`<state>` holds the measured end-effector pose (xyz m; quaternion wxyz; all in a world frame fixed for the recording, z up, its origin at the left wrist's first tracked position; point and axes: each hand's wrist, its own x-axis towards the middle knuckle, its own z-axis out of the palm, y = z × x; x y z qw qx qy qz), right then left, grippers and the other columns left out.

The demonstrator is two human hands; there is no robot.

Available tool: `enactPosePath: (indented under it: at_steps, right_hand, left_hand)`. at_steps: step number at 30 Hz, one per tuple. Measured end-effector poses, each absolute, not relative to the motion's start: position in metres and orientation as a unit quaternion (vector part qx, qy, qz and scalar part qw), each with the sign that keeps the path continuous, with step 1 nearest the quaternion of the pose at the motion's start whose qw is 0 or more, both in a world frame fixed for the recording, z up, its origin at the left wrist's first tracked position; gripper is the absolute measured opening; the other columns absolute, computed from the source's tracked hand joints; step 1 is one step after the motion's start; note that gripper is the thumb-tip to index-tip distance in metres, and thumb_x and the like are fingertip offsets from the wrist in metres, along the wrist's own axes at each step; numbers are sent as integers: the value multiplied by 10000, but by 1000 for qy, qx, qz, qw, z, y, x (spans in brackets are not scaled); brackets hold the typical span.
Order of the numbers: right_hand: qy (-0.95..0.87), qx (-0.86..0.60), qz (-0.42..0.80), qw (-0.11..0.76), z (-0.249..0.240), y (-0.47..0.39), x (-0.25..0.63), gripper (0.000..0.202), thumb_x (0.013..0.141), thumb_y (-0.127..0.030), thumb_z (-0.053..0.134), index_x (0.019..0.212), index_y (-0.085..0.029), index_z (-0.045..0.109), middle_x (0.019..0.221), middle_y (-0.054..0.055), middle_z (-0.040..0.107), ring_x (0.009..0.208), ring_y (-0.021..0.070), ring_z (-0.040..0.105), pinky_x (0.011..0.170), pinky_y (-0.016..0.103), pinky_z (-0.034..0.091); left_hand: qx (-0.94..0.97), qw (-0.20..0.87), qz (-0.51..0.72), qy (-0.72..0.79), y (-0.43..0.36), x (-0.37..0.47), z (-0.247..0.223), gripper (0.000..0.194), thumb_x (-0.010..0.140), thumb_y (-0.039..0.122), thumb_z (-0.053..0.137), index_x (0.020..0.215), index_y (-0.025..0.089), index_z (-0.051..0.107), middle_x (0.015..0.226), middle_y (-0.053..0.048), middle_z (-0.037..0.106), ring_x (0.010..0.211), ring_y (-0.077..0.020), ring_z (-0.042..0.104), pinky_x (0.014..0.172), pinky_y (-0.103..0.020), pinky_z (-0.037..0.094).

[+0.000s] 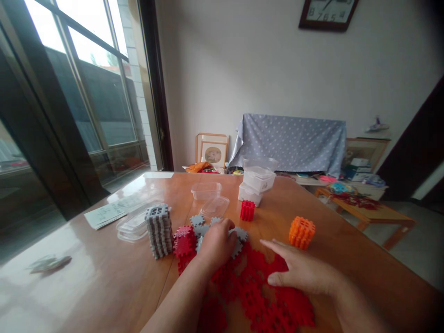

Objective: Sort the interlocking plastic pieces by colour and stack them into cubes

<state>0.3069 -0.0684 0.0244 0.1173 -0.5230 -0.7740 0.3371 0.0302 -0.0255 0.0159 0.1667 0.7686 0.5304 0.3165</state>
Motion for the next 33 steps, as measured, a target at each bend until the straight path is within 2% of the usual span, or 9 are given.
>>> enactPosePath:
  at_steps: [3, 7, 8, 12, 16, 21, 25, 28, 33]
  right_hand:
    - [-799, -510, 316, 44, 35, -78, 289, 1135, 662, -698, 775, 1584, -269, 270, 1677, 122, 160, 1542, 369, 109, 1243, 539, 158]
    - [-832, -471, 293, 11, 47, -94, 256, 1201, 611, -697, 807, 1583, -354, 191, 1685, 53, 52, 1540, 387, 25, 1241, 595, 41]
    - [-838, -461, 292, 5, 48, -98, 249, 1177, 621, -660, 821, 1579, -359, 206, 1682, 50, 55, 1537, 393, 26, 1240, 602, 32]
    - [-852, -447, 270, -19, 38, -107, 231, 870, 814, -525, 718, 1557, -362, 296, 1662, 58, 125, 1531, 383, 38, 1228, 632, 33]
    - [-863, -438, 252, 5, 26, -104, 232, 796, 837, -536, 691, 1538, -345, 367, 1654, 71, 175, 1526, 404, 52, 1214, 666, 26]
    - [-863, -440, 235, 83, 17, -96, 236, 781, 829, -576, 687, 1518, -319, 426, 1630, 73, 314, 1523, 364, 204, 1240, 609, 128]
    - [-855, -448, 215, 147, 11, -89, 236, 522, 907, -379, 617, 1419, -282, 579, 1522, 84, 511, 1435, 312, 424, 1219, 522, 286]
    - [-847, -444, 221, 192, 14, -83, 237, 423, 905, -299, 600, 1323, -282, 663, 1385, 75, 645, 1315, 271, 558, 1144, 434, 418]
    - [-812, -468, 230, 263, 35, -57, 244, 372, 925, -343, 569, 1271, -262, 681, 1291, 74, 696, 1186, 258, 641, 1061, 408, 479]
  left_hand:
    - [774, 159, 309, 529, -26, 30, 17, 179, 877, 233, 534, 1023, 212, 636, 1050, -75, 710, 1003, -219, 645, 856, -281, 456]
    - [767, 158, 311, 539, -24, 29, 15, 189, 873, 225, 527, 1024, 211, 637, 1043, -73, 714, 983, -214, 653, 849, -280, 461]
    - [764, 157, 314, 541, -24, 28, 15, 192, 873, 227, 526, 1028, 211, 637, 1049, -73, 714, 987, -214, 652, 847, -280, 462]
    - [764, 150, 322, 539, -24, 28, 16, 186, 884, 246, 520, 1024, 204, 635, 1049, -76, 714, 994, -216, 645, 837, -281, 460]
    - [770, 145, 319, 533, -25, 29, 14, 169, 874, 233, 519, 995, 206, 635, 1025, -70, 710, 972, -213, 638, 818, -280, 455]
    - [771, 136, 316, 535, -24, 30, 13, 156, 874, 230, 515, 974, 209, 635, 1018, -69, 704, 962, -211, 629, 803, -278, 447]
    - [769, 139, 313, 539, -25, 30, 16, 143, 878, 236, 514, 953, 213, 632, 986, -65, 704, 934, -209, 632, 789, -276, 447]
    - [765, 147, 313, 543, -25, 31, 17, 141, 873, 243, 521, 952, 214, 634, 977, -64, 703, 924, -209, 635, 797, -277, 451]
    - [762, 153, 319, 543, -24, 29, 17, 174, 869, 224, 506, 982, 220, 638, 996, -63, 706, 940, -211, 635, 802, -280, 453]
